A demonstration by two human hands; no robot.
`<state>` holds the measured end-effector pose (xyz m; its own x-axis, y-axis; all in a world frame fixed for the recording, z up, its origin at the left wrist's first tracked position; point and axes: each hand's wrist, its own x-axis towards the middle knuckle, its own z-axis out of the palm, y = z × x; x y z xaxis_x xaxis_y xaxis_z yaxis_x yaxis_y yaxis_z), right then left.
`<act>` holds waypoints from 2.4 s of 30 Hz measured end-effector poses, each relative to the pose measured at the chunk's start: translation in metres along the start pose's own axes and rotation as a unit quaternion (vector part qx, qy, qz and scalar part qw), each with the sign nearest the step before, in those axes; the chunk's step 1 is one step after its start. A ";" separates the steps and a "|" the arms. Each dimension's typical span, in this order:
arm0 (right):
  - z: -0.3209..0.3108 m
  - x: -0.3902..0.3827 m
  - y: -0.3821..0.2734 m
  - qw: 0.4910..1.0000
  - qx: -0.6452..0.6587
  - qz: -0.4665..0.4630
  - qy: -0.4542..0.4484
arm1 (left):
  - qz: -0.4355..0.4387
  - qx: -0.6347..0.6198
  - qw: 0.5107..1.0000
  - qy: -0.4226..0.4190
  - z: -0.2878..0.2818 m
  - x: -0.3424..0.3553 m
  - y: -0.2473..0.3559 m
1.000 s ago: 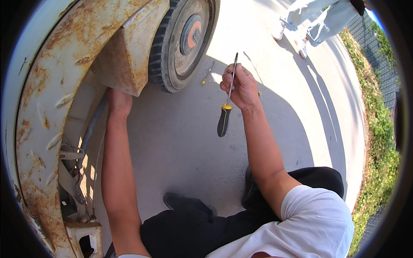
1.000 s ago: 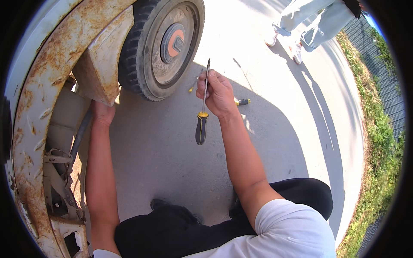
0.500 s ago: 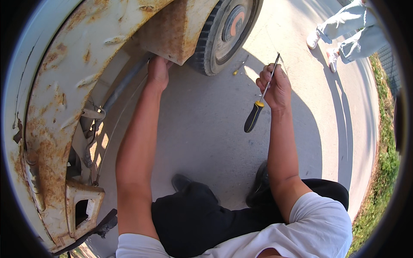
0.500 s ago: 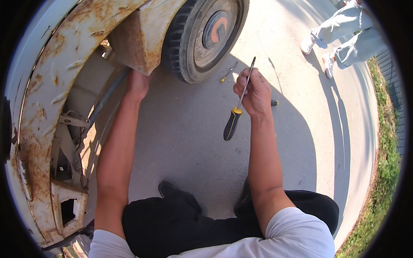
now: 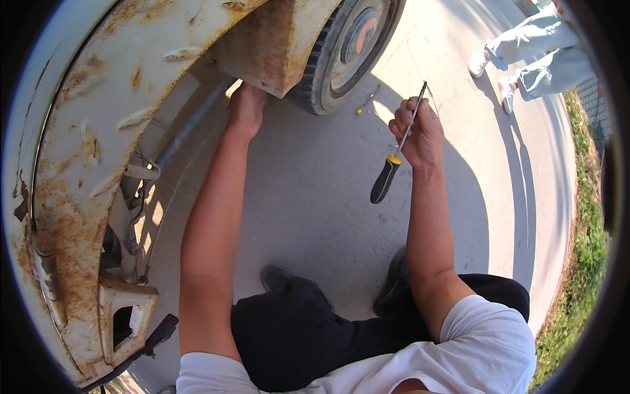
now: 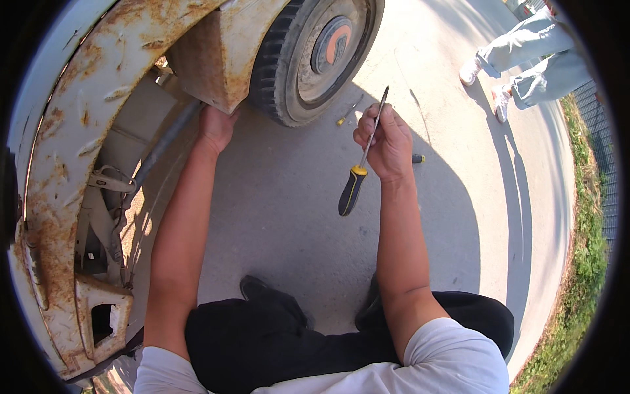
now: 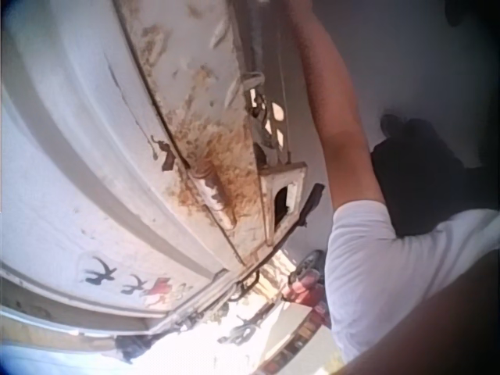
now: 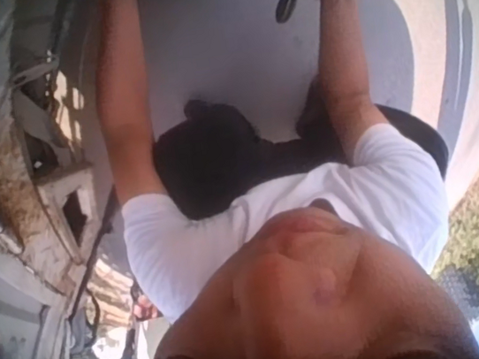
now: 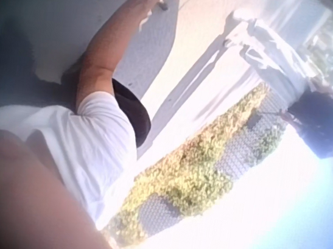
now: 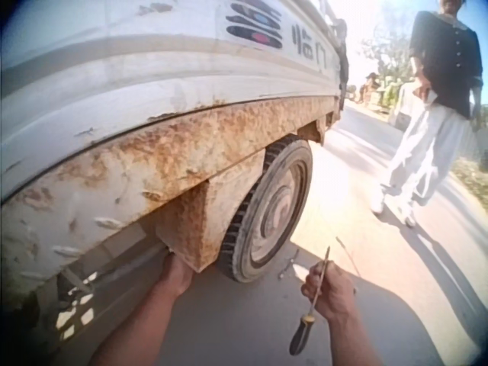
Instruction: The person removes a screw from the rear wheel area of a three-wheeled vehicle, then removes the inner tube from the tire. They use a hand pump to inflate the inner tube and apply a patch to seal a leak. The person then places the patched inner tube back into the tire.
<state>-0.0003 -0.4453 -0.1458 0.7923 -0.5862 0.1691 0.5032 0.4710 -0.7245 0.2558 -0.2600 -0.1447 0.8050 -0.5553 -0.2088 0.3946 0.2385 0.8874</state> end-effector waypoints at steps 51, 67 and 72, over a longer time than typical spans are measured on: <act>0.053 -0.021 -0.012 0.932 -0.362 -0.020 0.034 | 0.037 0.140 0.968 -0.203 0.113 -0.115 0.007; 0.056 -0.017 -0.015 0.890 -0.457 0.007 0.002 | 0.027 0.134 0.970 -0.200 0.108 -0.108 0.000; 0.014 -0.006 -0.009 0.838 -0.531 0.096 -0.087 | 0.050 0.147 0.976 -0.153 0.110 -0.104 -0.001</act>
<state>-0.0049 -0.4369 -0.1305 0.9079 -0.4192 0.0093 -0.1569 -0.3600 -0.9197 0.1237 -0.2899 -0.0785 0.6450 -0.7639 -0.0214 0.1394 0.0900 0.9861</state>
